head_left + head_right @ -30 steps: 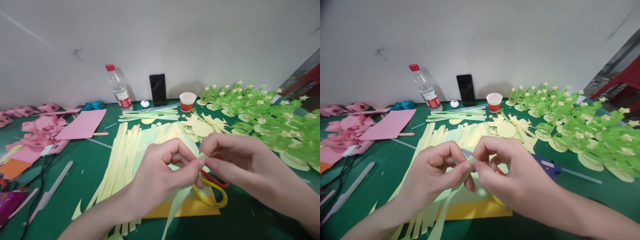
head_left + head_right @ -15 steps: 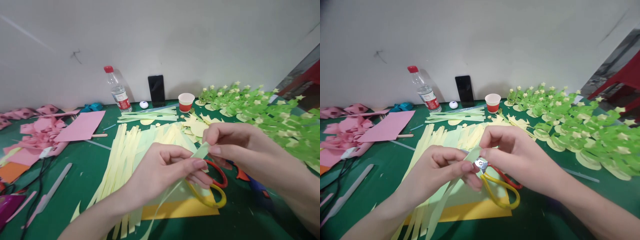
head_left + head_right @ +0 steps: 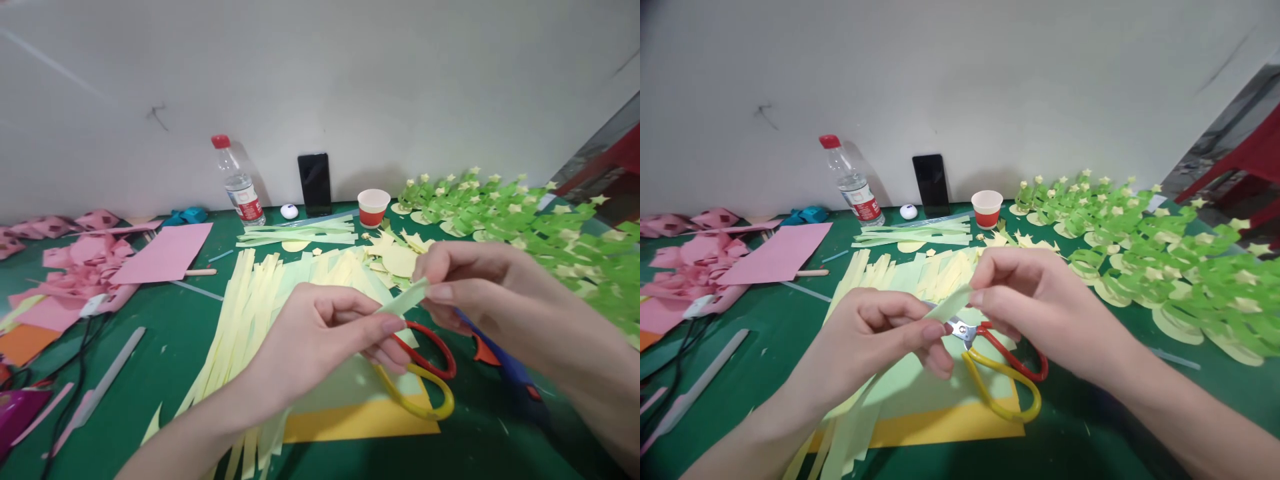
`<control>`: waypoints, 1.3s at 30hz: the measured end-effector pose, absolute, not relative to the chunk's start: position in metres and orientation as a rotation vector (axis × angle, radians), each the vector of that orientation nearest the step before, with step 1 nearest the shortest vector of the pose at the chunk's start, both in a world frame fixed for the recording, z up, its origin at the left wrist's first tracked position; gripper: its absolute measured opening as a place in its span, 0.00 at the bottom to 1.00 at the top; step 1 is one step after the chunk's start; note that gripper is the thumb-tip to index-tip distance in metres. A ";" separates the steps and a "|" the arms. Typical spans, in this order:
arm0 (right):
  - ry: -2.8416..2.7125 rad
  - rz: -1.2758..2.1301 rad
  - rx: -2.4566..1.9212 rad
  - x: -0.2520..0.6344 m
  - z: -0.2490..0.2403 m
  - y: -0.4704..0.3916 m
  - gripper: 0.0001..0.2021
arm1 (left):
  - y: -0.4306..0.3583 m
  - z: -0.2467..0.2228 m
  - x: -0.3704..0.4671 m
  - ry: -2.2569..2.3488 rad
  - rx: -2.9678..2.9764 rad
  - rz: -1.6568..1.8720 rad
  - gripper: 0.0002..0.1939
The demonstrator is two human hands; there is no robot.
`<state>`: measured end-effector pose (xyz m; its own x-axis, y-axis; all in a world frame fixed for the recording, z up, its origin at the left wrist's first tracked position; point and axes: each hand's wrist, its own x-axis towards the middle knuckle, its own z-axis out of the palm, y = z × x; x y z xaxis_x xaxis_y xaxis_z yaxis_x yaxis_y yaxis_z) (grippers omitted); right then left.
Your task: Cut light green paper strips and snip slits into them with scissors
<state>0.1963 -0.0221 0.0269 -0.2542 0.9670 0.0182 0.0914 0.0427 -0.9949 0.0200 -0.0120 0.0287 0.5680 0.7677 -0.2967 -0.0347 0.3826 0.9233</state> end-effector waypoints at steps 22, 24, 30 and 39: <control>-2.448 0.888 -1.034 0.197 0.023 -0.019 0.10 | -0.015 0.022 0.022 0.815 1.017 0.243 0.09; -2.435 0.916 -0.991 0.205 0.026 -0.016 0.09 | -0.013 0.025 0.019 0.771 1.000 0.229 0.09; -2.128 0.868 -1.145 0.233 0.044 -0.007 0.11 | -0.005 0.037 0.005 0.880 1.144 0.272 0.08; -1.994 0.973 -1.204 0.191 0.024 -0.028 0.05 | -0.009 0.029 0.017 0.942 1.186 0.246 0.10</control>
<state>0.1906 -0.0276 0.0239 -0.4022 0.9072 0.1234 0.4611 0.3172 -0.8287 0.0166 -0.0088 0.0286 0.6124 0.6173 -0.4938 0.2970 0.3991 0.8675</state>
